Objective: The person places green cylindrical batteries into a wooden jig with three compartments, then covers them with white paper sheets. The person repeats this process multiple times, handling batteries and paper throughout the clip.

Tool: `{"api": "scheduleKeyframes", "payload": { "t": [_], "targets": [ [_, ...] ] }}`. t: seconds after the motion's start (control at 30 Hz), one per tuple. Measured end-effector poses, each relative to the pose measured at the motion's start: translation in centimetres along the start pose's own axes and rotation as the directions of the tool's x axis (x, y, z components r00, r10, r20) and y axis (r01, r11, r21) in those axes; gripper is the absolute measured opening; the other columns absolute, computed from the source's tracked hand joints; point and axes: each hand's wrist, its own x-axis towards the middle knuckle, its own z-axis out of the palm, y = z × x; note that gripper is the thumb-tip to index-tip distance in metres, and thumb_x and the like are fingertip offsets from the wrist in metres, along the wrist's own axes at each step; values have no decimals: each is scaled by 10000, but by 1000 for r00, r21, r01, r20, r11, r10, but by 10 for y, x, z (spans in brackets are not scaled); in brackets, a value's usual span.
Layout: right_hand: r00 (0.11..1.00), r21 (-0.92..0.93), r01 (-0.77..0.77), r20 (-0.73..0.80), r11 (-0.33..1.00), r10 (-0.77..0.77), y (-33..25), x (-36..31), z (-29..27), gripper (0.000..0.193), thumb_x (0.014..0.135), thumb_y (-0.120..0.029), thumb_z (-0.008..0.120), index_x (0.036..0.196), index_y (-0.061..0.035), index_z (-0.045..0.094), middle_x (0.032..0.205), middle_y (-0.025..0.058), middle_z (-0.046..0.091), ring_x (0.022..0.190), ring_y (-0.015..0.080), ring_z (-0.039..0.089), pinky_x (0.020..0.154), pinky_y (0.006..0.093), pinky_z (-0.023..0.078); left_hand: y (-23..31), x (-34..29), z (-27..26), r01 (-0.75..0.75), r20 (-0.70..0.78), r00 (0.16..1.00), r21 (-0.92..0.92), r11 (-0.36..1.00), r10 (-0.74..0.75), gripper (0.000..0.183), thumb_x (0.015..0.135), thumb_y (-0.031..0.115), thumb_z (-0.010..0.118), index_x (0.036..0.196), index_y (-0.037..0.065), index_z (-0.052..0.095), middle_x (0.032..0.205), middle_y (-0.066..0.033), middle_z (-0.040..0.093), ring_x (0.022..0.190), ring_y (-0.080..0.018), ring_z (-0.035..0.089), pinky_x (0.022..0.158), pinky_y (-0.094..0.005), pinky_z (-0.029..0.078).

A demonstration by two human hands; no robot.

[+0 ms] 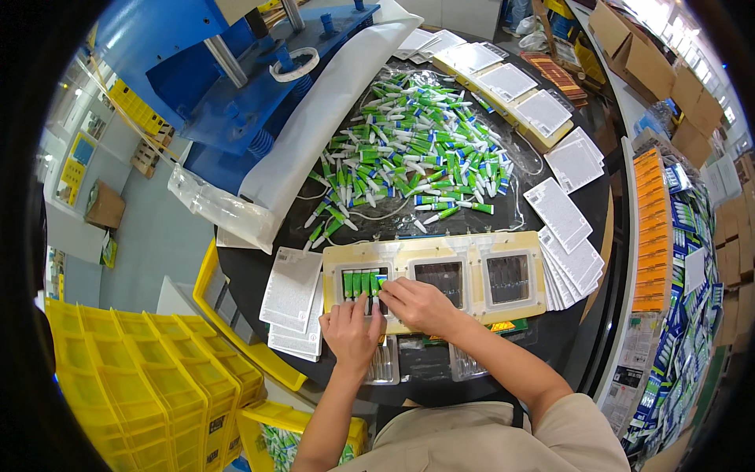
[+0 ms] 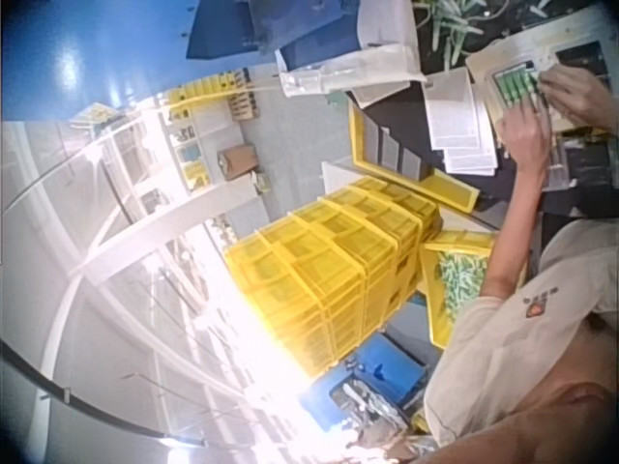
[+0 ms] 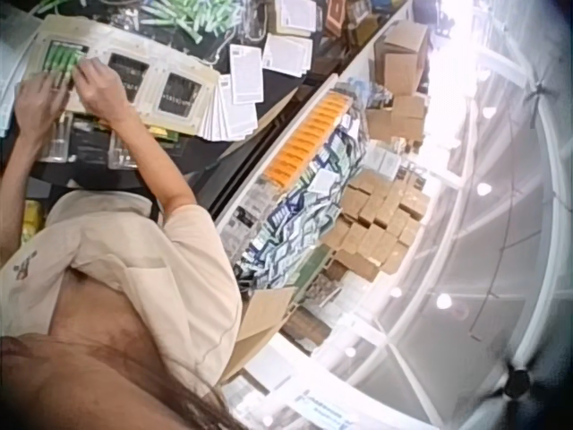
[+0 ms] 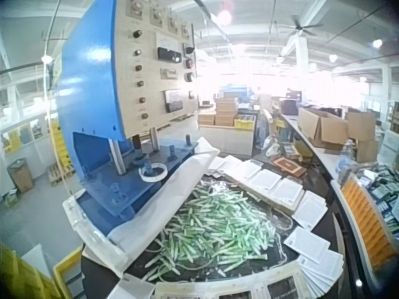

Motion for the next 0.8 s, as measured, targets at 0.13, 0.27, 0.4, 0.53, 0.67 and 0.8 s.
{"api": "scheduleKeyframes", "payload": {
  "t": [0.13, 0.27, 0.4, 0.53, 0.67, 0.8],
  "targets": [
    [995, -138, 72, 79, 988, -61, -6, 1, -1, 315, 767, -98, 656, 1041, 57, 677, 1081, 130, 642, 971, 238, 637, 829, 318, 554, -12, -3, -5, -166, 104, 981, -10, 986, 166, 349, 924, 210, 681, 1236, 55, 696, 1278, -104, 659, 1206, -254, 590, 1096, -499, 380],
    [984, -200, 80, 170, 976, -46, -10, 5, 6, 312, 785, -122, 641, 1040, 55, 671, 1091, 127, 647, 1001, 240, 626, 864, 321, 537, -20, -7, 3, -127, 184, 973, -88, 988, 141, 391, 937, 212, 669, 1298, 63, 670, 1379, -128, 620, 1336, -292, 529, 1188, -569, 303],
    [984, -192, 55, 176, 980, -20, -9, 8, 11, 295, 801, -123, 625, 1041, 43, 673, 1108, 134, 654, 1014, 244, 628, 880, 329, 528, -21, -10, 6, -113, 184, 974, -123, 986, 134, 407, 937, 209, 667, 1323, 83, 657, 1374, -142, 614, 1334, -301, 528, 1174, -580, 318],
    [1000, -111, -7, 26, 994, 10, -7, 4, 6, 304, 785, -91, 637, 1048, 59, 665, 1097, 140, 656, 964, 259, 641, 831, 329, 544, -21, -8, 3, -147, 208, 965, -91, 985, 163, 419, 935, 210, 665, 1339, 98, 647, 1374, -148, 603, 1327, -310, 531, 1165, -577, 328],
    [985, -1, -136, -109, 991, 135, -13, -2, 7, 336, 767, -64, 655, 1072, 77, 659, 1058, 147, 653, 885, 267, 645, 762, 324, 555, -20, -7, 3, -148, 212, 964, -80, 986, 162, 417, 934, 207, 662, 1338, 103, 647, 1375, -150, 598, 1324, -314, 532, 1159, -572, 335],
    [972, -52, -168, -177, 984, 157, -20, -4, 23, 327, 787, -62, 664, 1085, 73, 664, 999, 145, 642, 823, 257, 629, 714, 327, 550, -21, -8, 5, -137, 214, 965, -95, 986, 154, 409, 937, 198, 655, 1335, 102, 648, 1378, -152, 596, 1324, -316, 534, 1157, -569, 337]
  ]
}}
